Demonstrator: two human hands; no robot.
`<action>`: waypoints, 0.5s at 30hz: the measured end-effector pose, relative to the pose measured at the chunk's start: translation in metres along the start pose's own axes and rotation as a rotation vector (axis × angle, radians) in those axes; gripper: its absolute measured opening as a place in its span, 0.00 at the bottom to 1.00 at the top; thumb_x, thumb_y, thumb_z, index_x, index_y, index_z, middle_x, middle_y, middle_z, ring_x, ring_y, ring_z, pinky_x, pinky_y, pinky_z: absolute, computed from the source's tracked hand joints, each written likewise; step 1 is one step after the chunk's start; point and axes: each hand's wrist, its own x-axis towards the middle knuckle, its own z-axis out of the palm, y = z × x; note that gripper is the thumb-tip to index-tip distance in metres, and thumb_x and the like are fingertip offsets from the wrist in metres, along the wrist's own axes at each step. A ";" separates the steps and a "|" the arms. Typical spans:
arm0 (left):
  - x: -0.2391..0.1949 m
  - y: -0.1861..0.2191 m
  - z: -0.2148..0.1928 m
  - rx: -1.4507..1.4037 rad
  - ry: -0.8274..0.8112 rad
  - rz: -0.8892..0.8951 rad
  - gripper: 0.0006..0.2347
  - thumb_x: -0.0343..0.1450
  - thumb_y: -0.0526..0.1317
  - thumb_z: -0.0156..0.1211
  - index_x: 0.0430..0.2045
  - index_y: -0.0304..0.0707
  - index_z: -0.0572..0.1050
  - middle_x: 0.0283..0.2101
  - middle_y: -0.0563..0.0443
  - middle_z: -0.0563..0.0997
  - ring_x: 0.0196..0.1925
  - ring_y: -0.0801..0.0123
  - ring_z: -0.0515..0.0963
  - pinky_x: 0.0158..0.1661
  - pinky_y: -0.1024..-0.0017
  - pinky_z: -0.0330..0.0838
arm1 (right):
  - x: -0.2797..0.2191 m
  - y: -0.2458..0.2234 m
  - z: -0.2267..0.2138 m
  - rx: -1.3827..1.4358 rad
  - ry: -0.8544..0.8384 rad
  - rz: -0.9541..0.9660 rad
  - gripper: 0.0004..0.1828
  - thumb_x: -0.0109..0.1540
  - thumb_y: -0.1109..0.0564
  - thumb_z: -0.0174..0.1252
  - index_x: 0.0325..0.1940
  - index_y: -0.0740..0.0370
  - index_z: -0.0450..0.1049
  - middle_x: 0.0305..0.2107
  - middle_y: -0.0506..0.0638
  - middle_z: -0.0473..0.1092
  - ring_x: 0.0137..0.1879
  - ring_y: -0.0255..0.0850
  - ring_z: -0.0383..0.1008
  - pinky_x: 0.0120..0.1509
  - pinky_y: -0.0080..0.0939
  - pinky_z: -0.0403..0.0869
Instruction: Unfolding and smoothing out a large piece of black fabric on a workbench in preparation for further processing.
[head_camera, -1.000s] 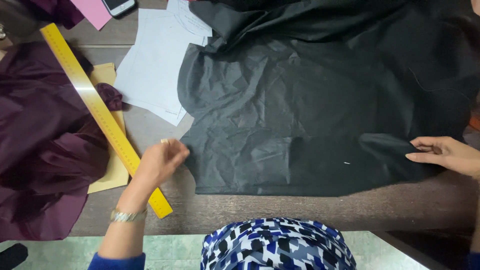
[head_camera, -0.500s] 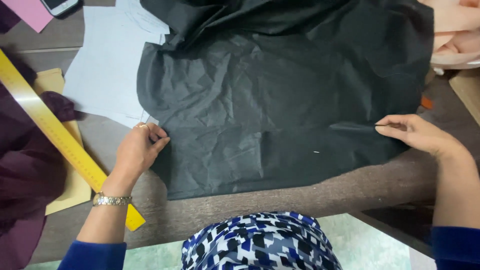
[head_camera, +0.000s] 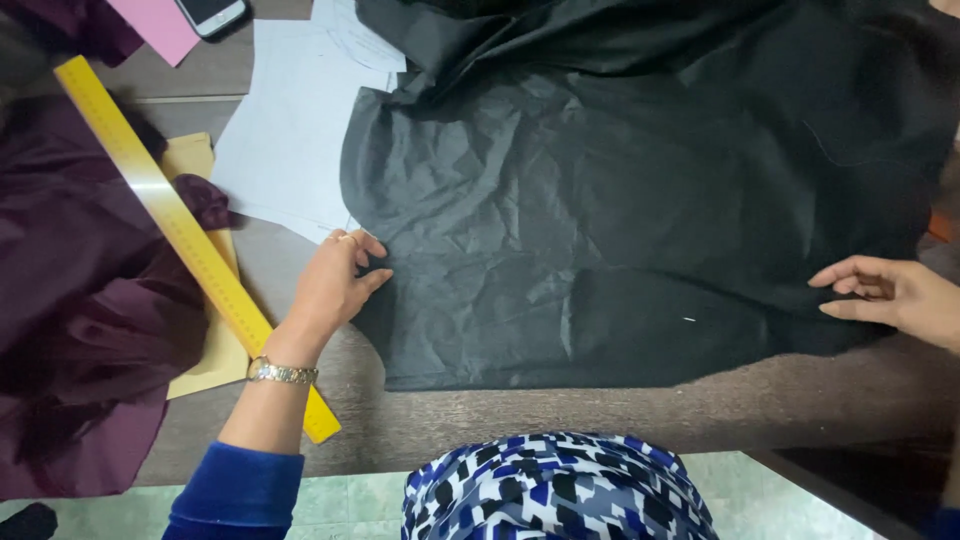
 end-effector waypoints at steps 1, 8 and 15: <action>0.000 0.001 0.000 -0.003 -0.007 -0.011 0.08 0.64 0.40 0.65 0.34 0.47 0.75 0.35 0.52 0.71 0.37 0.64 0.73 0.37 0.65 0.67 | -0.002 -0.003 0.002 -0.008 0.010 0.027 0.18 0.54 0.71 0.66 0.49 0.68 0.80 0.32 0.57 0.71 0.42 0.45 0.74 0.56 0.40 0.68; 0.001 0.001 0.001 -0.021 0.001 -0.017 0.02 0.65 0.38 0.63 0.26 0.46 0.77 0.33 0.54 0.72 0.35 0.66 0.74 0.35 0.66 0.68 | -0.010 -0.010 0.006 0.048 0.002 0.053 0.11 0.58 0.69 0.62 0.45 0.74 0.81 0.31 0.65 0.77 0.38 0.52 0.77 0.51 0.45 0.73; -0.001 0.004 -0.002 0.031 -0.008 0.014 0.06 0.68 0.40 0.60 0.36 0.46 0.72 0.35 0.51 0.70 0.36 0.63 0.72 0.35 0.64 0.67 | -0.007 -0.002 0.004 -0.014 0.030 0.040 0.12 0.60 0.64 0.61 0.46 0.70 0.81 0.32 0.60 0.77 0.41 0.48 0.76 0.55 0.42 0.69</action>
